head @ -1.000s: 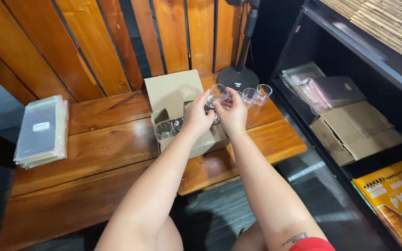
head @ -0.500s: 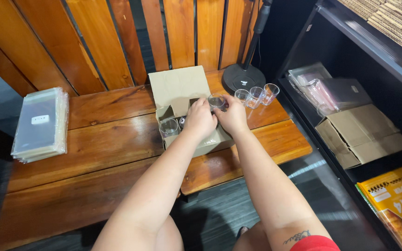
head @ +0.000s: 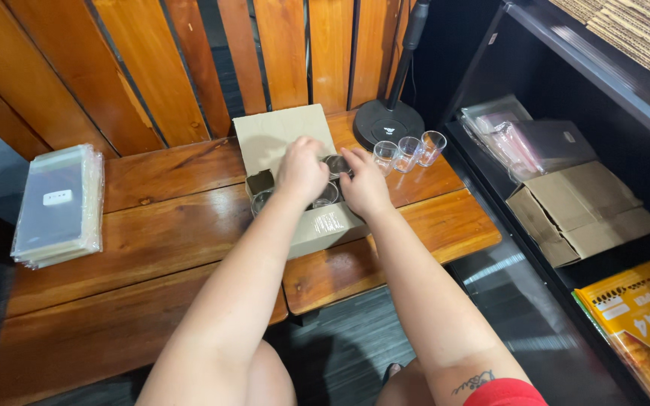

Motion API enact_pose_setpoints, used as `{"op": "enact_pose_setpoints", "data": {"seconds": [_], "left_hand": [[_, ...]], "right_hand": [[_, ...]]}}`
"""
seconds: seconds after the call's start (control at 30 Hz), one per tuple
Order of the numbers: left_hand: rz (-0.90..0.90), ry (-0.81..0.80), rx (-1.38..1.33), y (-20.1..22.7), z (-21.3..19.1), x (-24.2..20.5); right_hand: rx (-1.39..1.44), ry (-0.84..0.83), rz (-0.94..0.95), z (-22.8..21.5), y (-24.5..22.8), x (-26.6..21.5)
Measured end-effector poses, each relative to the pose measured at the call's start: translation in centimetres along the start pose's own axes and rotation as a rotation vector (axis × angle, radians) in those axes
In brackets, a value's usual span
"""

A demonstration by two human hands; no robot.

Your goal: The person places small clear glasses one by one into a cardboard box with internal dividers. They arrange the glasses in the compartments and then close the box flaps.

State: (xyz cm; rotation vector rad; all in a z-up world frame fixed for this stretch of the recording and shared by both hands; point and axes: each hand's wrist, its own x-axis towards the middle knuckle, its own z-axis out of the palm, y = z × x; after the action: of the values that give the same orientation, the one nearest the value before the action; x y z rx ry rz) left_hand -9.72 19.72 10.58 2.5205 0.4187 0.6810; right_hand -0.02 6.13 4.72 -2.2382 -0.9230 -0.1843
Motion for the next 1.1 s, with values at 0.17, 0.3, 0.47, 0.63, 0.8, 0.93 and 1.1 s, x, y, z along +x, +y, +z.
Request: {"op": "enact_pose_setpoints", "data": {"seconds": [0.17, 0.3, 0.47, 0.63, 0.8, 0.93, 1.1], "left_hand": [[-0.100, -0.133, -0.011, -5.7, 2.3, 0.6], [-0.244, -0.250, -0.026, -6.9, 3.2, 1.7], [-0.365, -0.229, -0.111, -7.7, 4.0, 2.6], [-0.477, -0.279, -0.204, -8.2, 4.9, 3.3], [-0.481, -0.384, -0.149, -7.7, 5.0, 3.9], [-0.483, -0.449, -0.111, -7.2, 4.7, 4.3], [-0.423, -0.550, -0.014, -5.7, 3.0, 3.8]], "right_hand": [[-0.094, -0.091, -0.124, -0.2, -0.9, -0.4], [-0.145, -0.136, -0.056, 0.4, -0.6, -0.1], [-0.117, -0.129, -0.050, -0.1, -0.9, -0.3], [-0.121, -0.152, -0.032, -0.1, -0.9, -0.3], [-0.118, -0.156, 0.008, 0.1, -1.0, -0.3], [-0.107, -0.178, 0.045, 0.6, -0.5, 0.0], [-0.096, -0.178, 0.035, -0.1, -1.3, -0.4]]}}
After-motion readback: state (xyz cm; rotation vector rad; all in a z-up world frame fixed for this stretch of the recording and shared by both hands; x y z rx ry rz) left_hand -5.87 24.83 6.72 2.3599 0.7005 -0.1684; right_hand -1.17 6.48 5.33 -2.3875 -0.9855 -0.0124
